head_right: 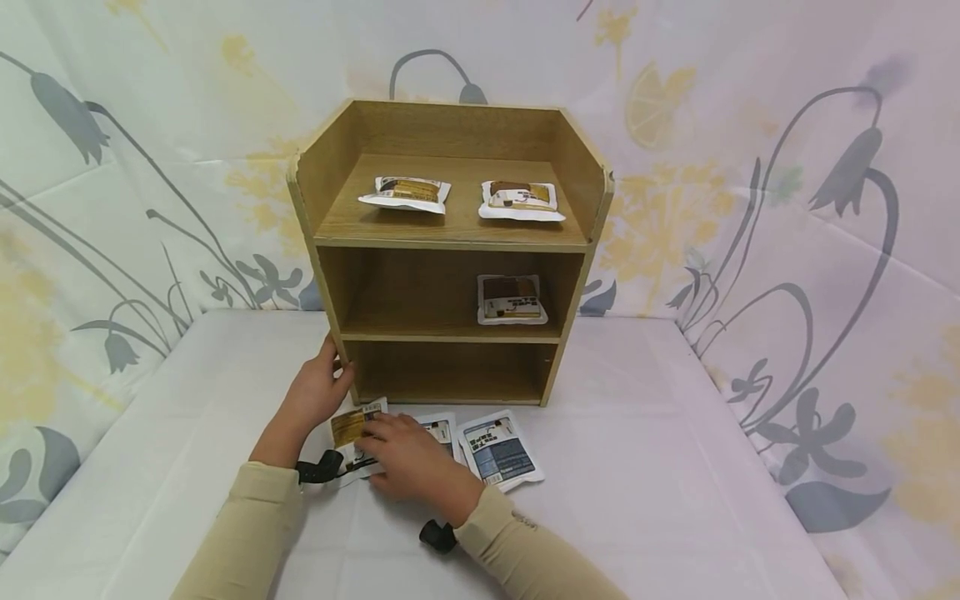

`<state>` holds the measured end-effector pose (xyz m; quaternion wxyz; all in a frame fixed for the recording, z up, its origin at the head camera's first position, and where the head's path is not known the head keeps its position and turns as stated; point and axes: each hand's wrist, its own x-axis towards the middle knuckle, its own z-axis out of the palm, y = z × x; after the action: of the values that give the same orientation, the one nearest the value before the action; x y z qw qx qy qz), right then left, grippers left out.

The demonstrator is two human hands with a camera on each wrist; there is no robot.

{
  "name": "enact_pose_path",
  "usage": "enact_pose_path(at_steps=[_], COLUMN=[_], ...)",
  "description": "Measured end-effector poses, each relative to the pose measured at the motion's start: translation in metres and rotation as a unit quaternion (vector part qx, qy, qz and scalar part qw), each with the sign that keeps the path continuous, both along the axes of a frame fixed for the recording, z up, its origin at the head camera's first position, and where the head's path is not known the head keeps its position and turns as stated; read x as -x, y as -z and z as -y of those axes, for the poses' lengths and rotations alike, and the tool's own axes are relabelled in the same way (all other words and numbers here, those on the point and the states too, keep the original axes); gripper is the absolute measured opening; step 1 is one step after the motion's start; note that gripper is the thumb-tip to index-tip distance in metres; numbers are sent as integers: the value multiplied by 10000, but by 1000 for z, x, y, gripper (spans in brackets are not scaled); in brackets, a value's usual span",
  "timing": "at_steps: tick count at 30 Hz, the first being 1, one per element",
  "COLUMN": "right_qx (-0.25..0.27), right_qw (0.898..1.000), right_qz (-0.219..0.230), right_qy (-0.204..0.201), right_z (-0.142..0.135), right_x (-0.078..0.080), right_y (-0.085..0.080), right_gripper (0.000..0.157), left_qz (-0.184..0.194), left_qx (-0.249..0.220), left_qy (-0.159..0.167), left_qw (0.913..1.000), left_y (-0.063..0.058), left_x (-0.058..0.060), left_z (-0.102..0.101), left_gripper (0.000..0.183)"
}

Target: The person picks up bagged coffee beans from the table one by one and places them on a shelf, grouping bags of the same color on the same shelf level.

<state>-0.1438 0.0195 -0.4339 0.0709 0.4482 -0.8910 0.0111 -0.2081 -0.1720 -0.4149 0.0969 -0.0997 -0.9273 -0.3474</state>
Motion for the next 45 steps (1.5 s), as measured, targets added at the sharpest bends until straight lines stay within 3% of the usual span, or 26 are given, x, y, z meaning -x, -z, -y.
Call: enact_pose_path(at_steps=[11,25,34,40,45], right_qx=[-288,-509,-356,-141,-99], right_qw=[9994,9985,9989,9984,9987], right_qz=[212,143,-17,-172,-91], right_qy=[-26,-120,-303,-526,-486], right_z=[9,17,15,9,4], right_x=[-1,0,0,1,0], right_y=[3,3,2,0,-2], right_gripper=[55,50,47,42,40], left_qz=[186,56,-48,78,86], left_qx=[-49,-61,-89,-51,-35], left_qy=[-14,63,66,26,2], left_qw=[9998,9999,9999,10000,10000], left_y=[-1,0,0,2,1], left_x=[-2,1,3,2,2], left_z=[-1,-2,0,0,1], left_gripper=[70,71,71,72,71])
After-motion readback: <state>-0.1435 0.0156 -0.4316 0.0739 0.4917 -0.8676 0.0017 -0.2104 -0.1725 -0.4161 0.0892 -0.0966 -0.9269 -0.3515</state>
